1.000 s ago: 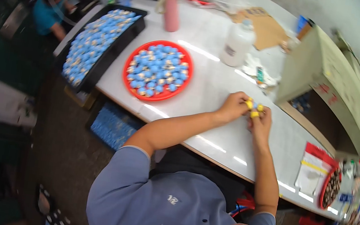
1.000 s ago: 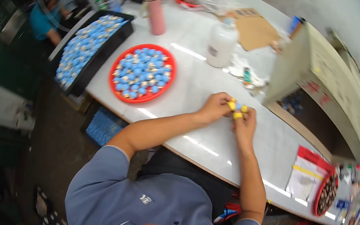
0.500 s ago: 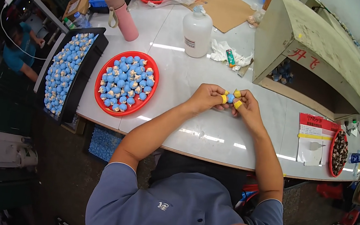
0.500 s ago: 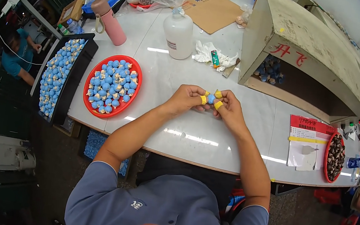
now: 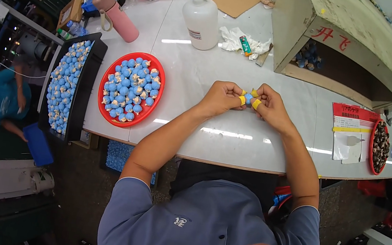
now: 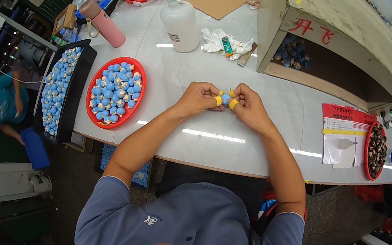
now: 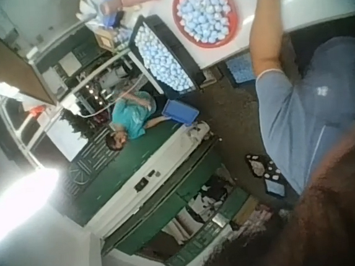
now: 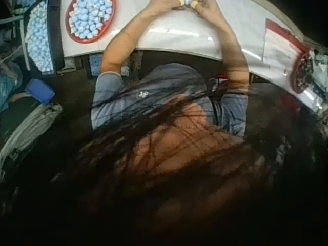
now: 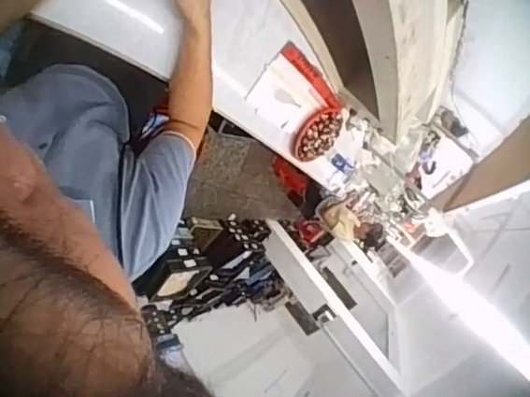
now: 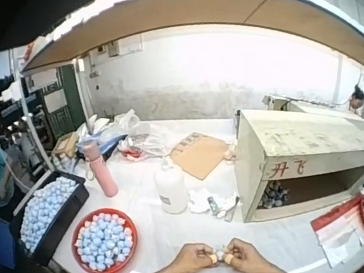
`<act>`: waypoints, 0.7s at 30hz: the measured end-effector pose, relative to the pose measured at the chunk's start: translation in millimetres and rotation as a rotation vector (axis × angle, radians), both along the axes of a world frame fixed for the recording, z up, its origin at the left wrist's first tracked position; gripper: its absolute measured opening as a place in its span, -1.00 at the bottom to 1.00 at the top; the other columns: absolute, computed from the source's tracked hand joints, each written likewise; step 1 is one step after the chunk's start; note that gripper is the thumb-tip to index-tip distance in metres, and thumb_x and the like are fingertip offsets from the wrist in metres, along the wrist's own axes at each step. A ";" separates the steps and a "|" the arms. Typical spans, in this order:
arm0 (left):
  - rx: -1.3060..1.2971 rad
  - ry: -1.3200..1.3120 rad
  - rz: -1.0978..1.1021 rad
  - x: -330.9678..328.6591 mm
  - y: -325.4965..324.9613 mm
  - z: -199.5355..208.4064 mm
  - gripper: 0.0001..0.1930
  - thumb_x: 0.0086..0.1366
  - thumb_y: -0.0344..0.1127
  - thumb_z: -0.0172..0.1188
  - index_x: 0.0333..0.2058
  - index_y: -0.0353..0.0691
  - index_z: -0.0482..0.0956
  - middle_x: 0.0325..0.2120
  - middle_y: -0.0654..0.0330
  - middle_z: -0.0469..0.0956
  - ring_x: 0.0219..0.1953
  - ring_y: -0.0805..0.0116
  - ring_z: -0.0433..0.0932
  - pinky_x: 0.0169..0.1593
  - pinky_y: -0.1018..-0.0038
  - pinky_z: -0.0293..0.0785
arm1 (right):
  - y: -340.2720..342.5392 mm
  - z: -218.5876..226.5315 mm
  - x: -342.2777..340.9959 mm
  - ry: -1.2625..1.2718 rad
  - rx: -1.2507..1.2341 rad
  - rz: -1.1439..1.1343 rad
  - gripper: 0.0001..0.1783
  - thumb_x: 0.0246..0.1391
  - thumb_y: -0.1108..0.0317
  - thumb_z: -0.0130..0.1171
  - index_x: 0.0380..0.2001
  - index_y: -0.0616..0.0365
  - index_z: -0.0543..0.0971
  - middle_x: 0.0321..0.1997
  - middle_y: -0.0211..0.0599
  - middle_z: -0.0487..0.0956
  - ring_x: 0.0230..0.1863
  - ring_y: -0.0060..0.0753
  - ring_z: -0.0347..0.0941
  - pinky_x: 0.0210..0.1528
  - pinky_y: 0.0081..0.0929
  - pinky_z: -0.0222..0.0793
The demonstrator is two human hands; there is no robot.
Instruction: The person applies adhesive from a small squeeze bottle onto figurine components, attaches pieces together by hand, and retrieves additional parts from a tabletop box.
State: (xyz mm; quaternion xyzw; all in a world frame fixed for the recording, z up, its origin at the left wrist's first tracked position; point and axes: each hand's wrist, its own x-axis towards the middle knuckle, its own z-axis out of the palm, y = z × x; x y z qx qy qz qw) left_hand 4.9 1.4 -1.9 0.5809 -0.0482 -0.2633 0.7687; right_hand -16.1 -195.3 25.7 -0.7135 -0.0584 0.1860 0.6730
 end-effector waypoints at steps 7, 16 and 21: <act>0.031 -0.077 -0.023 1.1 0.7 -8.1 -0.86 0.21 -0.54 0.18 -0.27 -0.48 0.48 -0.31 0.03 0.59 -0.31 0.33 0.64 -0.21 0.55 0.62 | 0.2 -4.1 1.0 -0.053 0.010 0.015 -0.84 0.10 0.51 0.11 -0.38 0.15 0.32 -0.55 -0.53 0.39 -0.62 -0.80 0.23 -0.62 -0.75 0.13; -0.017 -0.053 0.022 0.9 -2.5 -9.6 -0.84 0.14 -0.60 0.17 -0.28 -0.50 0.47 -0.33 0.02 0.58 -0.34 0.33 0.64 -0.27 0.56 0.61 | -0.8 -5.6 2.9 -0.069 -0.018 0.011 -0.85 0.11 0.49 0.12 -0.37 0.16 0.33 -0.55 -0.52 0.41 -0.61 -0.80 0.25 -0.63 -0.74 0.15; 0.049 -0.046 -0.025 3.3 1.7 -7.9 -0.82 0.22 -0.52 0.19 -0.23 -0.47 0.46 -0.27 0.00 0.58 -0.27 0.29 0.64 -0.21 0.54 0.63 | -1.2 -4.1 3.4 -0.038 -0.023 0.018 -0.85 0.12 0.45 0.13 -0.34 0.14 0.34 -0.56 -0.51 0.42 -0.65 -0.78 0.28 -0.65 -0.76 0.15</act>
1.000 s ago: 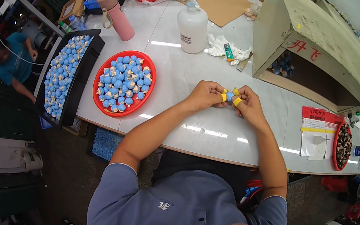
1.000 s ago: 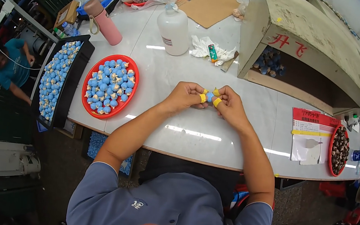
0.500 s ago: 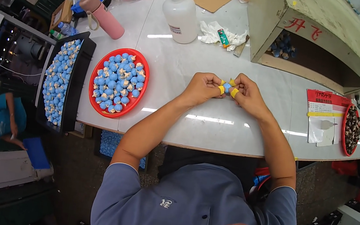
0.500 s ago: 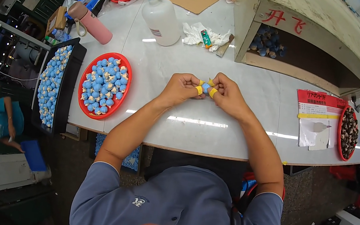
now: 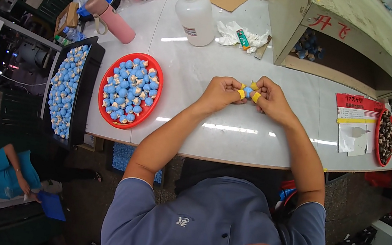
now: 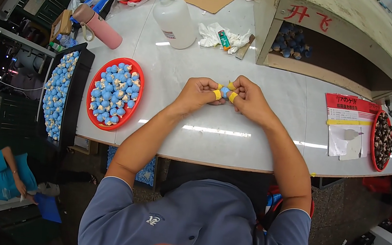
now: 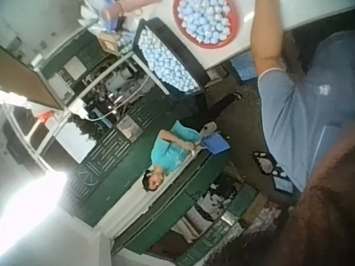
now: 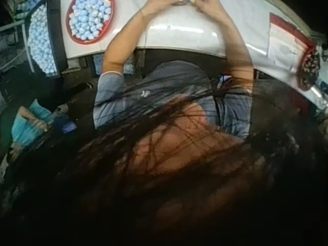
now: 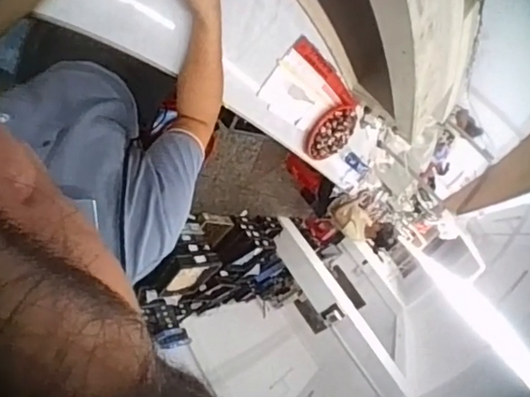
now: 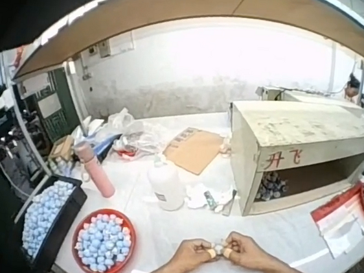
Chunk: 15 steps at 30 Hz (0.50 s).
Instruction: The person applies adhesive from a small squeeze bottle onto figurine components, attaches pieces together by hand, and retrieves additional parts from a tabletop box.
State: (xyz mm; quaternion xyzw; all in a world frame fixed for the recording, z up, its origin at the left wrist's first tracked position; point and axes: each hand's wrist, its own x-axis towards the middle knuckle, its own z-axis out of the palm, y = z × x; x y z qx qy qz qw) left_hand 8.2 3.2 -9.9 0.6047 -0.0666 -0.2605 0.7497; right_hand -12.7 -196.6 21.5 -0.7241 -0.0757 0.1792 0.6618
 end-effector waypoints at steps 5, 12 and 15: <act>-0.003 0.008 -0.007 0.2 0.2 2.5 -0.83 0.22 -0.52 0.19 -0.23 -0.46 0.47 -0.28 0.00 0.58 -0.27 0.30 0.64 -0.21 0.54 0.63 | -1.6 -2.6 0.9 0.046 0.021 0.012 -0.85 0.13 0.45 0.12 -0.34 0.13 0.34 -0.56 -0.51 0.43 -0.65 -0.78 0.29 -0.65 -0.75 0.16; 0.016 -0.012 0.016 -1.8 -3.1 -1.1 -0.86 0.16 -0.57 0.19 -0.30 -0.48 0.48 -0.33 0.04 0.58 -0.32 0.34 0.64 -0.24 0.57 0.61 | -1.5 -5.9 0.8 0.016 -0.004 0.046 -0.85 0.12 0.49 0.10 -0.39 0.17 0.32 -0.56 -0.47 0.42 -0.64 -0.75 0.28 -0.64 -0.71 0.18; -0.004 -0.007 0.042 -2.2 -3.7 -2.3 -0.87 0.11 -0.60 0.20 -0.34 -0.49 0.49 -0.37 0.06 0.58 -0.36 0.37 0.64 -0.28 0.58 0.60 | -0.5 -6.5 0.1 0.000 0.000 0.042 -0.87 0.12 0.48 0.08 -0.40 0.13 0.32 -0.57 -0.47 0.42 -0.65 -0.76 0.27 -0.64 -0.73 0.15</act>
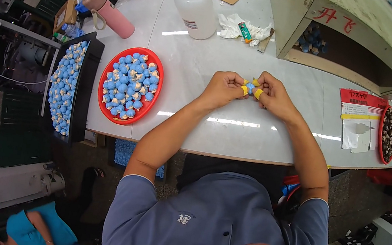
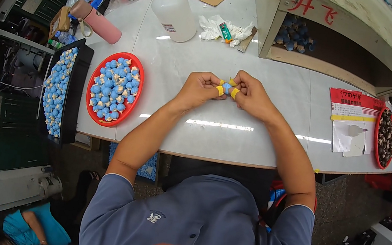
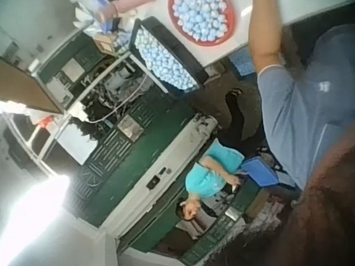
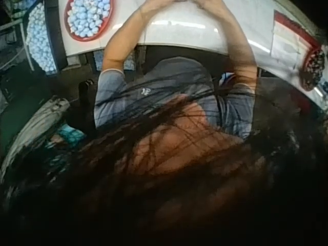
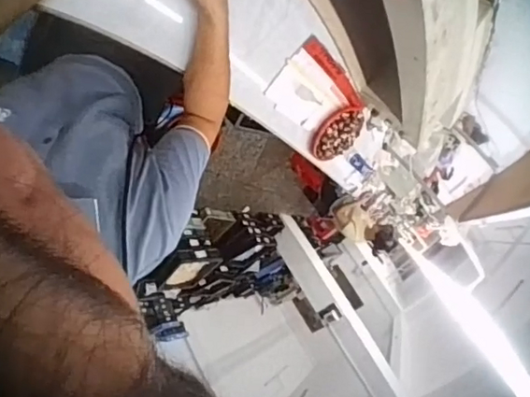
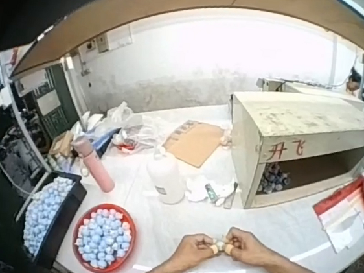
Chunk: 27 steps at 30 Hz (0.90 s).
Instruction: The person applies adhesive from a small squeeze bottle onto figurine components, attaches pieces together by hand, and retrieves additional parts from a tabletop box.
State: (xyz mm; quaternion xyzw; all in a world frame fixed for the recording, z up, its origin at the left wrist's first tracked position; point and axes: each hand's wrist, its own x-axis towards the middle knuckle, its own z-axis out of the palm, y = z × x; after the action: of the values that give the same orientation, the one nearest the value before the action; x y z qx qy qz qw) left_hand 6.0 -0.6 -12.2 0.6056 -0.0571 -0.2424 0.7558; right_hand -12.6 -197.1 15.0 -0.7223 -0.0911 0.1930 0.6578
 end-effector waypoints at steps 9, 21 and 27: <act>-0.007 -0.034 0.002 -1.1 -0.7 -2.1 -0.87 0.10 -0.61 0.18 -0.34 -0.50 0.47 -0.37 0.06 0.58 -0.35 0.36 0.63 -0.26 0.57 0.59 | 1.9 -1.9 -1.9 -0.042 -0.020 -0.010 -0.87 0.13 0.51 0.06 -0.40 0.14 0.31 -0.58 -0.48 0.40 -0.63 -0.77 0.24 -0.61 -0.73 0.14; 0.030 -0.071 -0.030 0.3 0.8 -5.8 -0.87 0.18 -0.58 0.16 -0.29 -0.48 0.46 -0.28 0.04 0.56 -0.27 0.34 0.62 -0.17 0.50 0.62 | 2.7 -5.4 -1.3 -0.067 -0.015 -0.027 -0.88 0.13 0.51 0.05 -0.40 0.14 0.30 -0.58 -0.50 0.39 -0.65 -0.76 0.23 -0.63 -0.72 0.13; 0.020 -0.047 -0.032 1.6 1.3 -4.5 -0.87 0.19 -0.57 0.17 -0.28 -0.47 0.46 -0.27 0.05 0.56 -0.27 0.35 0.62 -0.17 0.51 0.62 | 2.3 -2.0 -0.6 -0.026 -0.009 -0.030 -0.89 0.12 0.51 0.05 -0.39 0.14 0.32 -0.57 -0.48 0.41 -0.65 -0.76 0.25 -0.63 -0.72 0.13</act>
State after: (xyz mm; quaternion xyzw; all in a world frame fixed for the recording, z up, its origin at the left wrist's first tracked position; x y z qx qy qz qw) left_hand 7.6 0.7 -16.7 0.6178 -0.0822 -0.2407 0.7441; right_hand -13.2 -194.8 13.0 -0.7290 -0.0878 0.1742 0.6561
